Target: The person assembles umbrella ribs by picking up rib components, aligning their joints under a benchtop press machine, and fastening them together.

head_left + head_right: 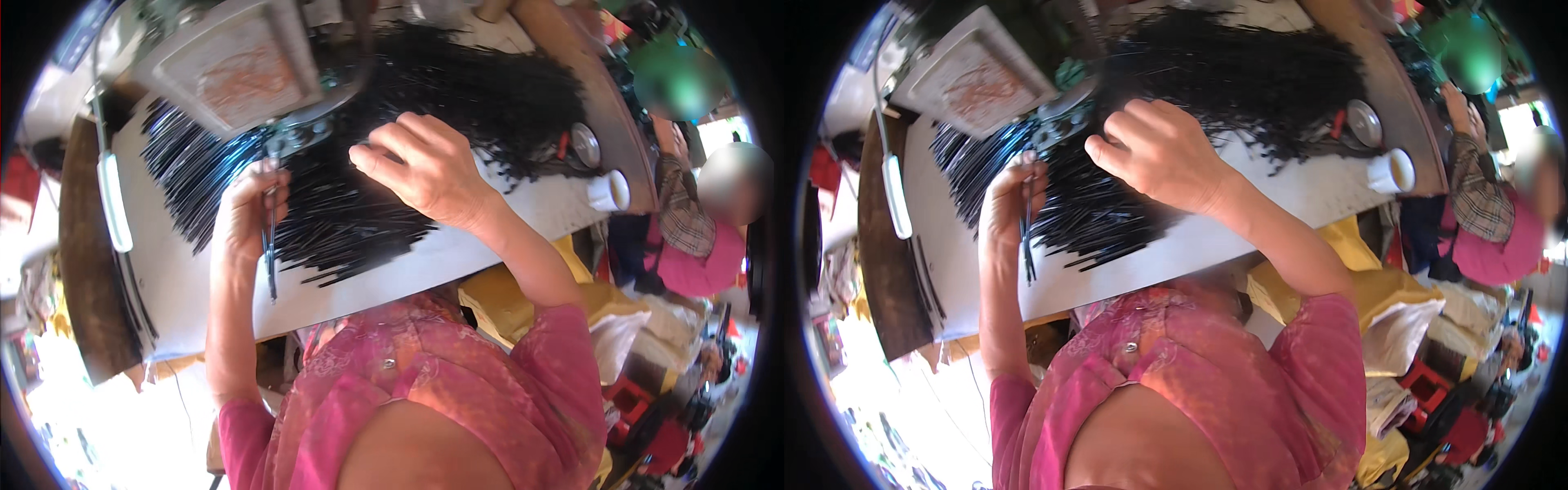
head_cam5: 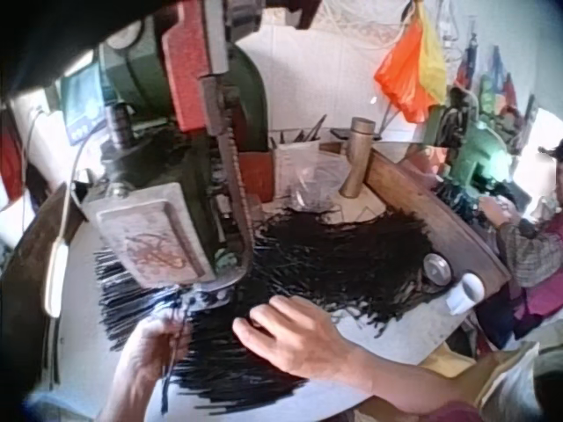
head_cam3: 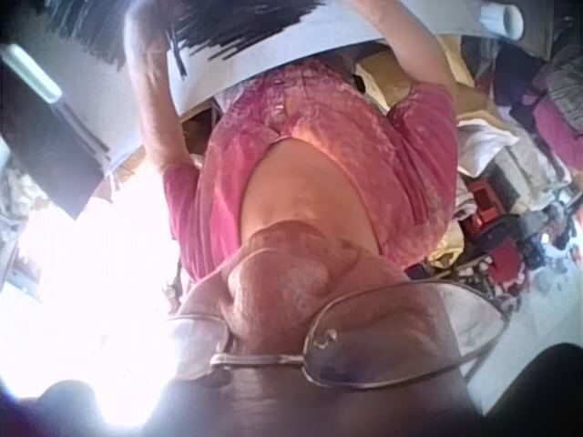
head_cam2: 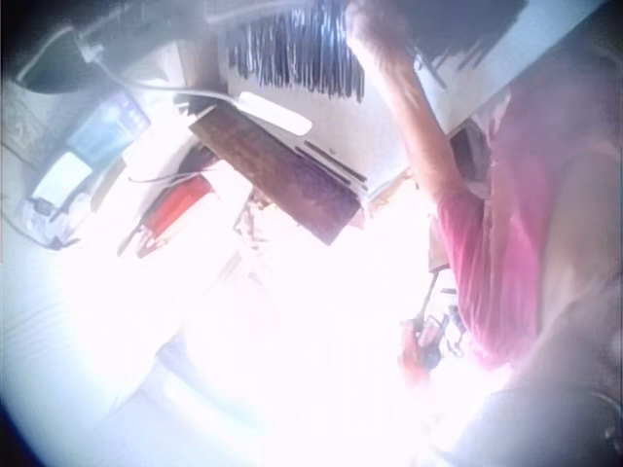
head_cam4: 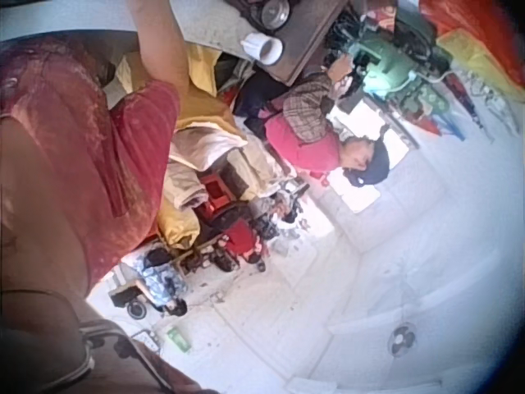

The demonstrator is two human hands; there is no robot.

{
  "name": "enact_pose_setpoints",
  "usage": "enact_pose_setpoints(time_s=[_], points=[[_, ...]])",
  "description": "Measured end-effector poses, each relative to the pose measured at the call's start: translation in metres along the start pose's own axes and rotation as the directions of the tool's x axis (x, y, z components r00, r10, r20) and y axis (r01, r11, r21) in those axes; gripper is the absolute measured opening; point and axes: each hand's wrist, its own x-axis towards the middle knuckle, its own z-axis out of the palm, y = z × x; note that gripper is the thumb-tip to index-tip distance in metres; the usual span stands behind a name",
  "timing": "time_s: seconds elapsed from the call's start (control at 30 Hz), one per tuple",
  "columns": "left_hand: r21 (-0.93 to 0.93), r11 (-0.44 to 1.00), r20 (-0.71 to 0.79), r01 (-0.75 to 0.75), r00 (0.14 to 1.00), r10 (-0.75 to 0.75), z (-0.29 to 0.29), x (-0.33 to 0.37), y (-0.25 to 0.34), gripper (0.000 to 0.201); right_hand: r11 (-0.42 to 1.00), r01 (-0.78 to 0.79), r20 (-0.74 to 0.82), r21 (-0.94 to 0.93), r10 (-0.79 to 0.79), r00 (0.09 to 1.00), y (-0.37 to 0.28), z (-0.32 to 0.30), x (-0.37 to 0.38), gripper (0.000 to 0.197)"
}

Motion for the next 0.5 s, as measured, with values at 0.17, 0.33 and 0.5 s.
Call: enact_pose_setpoints(time_s=[0.17, 0.33, 0.5], points=[[0.261, 0.961, -0.144, -0.092, 0.981, 0.133, 0.004, -0.008, -0.003, 0.007, 0.689, -0.607, 0.411, 0.397, 0.457, 0.789, -0.008, 0.038, 0.016, 0.023], [0.325, 0.932, -0.146, -0.158, 0.966, 0.214, 0.008, -0.006, -0.003, 0.015, -0.041, -0.773, 0.683, 0.633, 0.500, 0.532, -0.003, 0.065, 0.028, 0.026], [0.272, 0.952, -0.157, -0.138, 0.970, 0.186, 0.007, -0.003, -0.005, 0.018, -0.212, -0.757, 0.738, 0.618, 0.488, 0.466, -0.002, 0.070, 0.032, 0.020]])
